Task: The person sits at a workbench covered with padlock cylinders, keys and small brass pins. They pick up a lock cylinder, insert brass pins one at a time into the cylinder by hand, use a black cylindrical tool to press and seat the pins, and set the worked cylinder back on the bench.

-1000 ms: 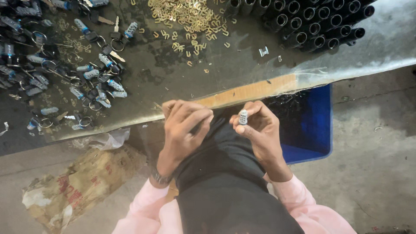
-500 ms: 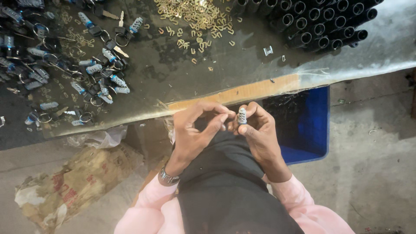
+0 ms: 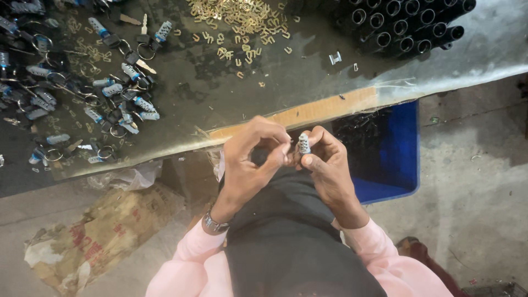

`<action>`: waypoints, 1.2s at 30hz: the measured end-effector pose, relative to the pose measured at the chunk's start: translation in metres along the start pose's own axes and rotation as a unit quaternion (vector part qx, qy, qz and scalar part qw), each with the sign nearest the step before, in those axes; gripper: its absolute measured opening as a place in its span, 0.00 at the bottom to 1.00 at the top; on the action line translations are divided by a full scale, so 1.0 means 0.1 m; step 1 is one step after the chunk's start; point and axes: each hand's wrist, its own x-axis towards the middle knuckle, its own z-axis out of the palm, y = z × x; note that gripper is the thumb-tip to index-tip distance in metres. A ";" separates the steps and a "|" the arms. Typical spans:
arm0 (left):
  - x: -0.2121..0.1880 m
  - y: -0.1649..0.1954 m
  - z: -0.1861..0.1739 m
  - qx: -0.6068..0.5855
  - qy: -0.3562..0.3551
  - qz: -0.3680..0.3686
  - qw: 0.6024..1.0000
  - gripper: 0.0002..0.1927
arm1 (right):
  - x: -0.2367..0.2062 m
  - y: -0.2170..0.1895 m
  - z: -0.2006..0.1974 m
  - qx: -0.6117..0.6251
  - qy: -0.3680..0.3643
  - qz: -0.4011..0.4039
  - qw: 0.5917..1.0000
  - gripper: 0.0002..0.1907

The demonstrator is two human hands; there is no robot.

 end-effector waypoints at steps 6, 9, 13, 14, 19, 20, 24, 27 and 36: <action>-0.01 0.03 0.03 0.075 0.033 0.044 0.996 0.10 | 0.00 0.00 -0.02 -0.008 0.012 0.008 1.000 0.17; -0.01 0.04 0.04 0.161 0.055 0.100 0.980 0.11 | -0.01 -0.01 -0.01 0.000 0.011 0.005 1.000 0.17; -0.02 0.05 0.04 0.198 0.052 0.100 0.974 0.11 | -0.01 -0.02 0.01 -0.002 0.001 -0.002 1.000 0.16; -0.02 0.04 0.04 0.195 0.051 0.111 0.973 0.10 | -0.01 -0.02 0.01 -0.003 -0.002 -0.004 1.000 0.15; -0.02 0.02 0.03 0.226 0.047 0.156 0.960 0.11 | 0.01 0.00 0.01 -0.009 -0.012 -0.004 1.000 0.14; -0.02 0.01 0.03 0.233 0.046 0.163 0.958 0.11 | 0.01 0.00 0.01 -0.011 -0.014 -0.006 1.000 0.14; -0.04 0.00 0.02 0.255 0.044 0.179 0.949 0.12 | 0.01 -0.01 0.01 -0.025 -0.018 -0.008 0.999 0.13; -0.04 0.01 0.03 0.262 0.039 0.183 0.947 0.12 | 0.00 -0.02 0.02 -0.039 -0.022 -0.014 0.999 0.12; -0.02 0.03 0.01 0.020 -0.048 -0.043 0.998 0.14 | -0.05 -0.17 0.00 -0.066 -0.033 -0.030 0.997 0.08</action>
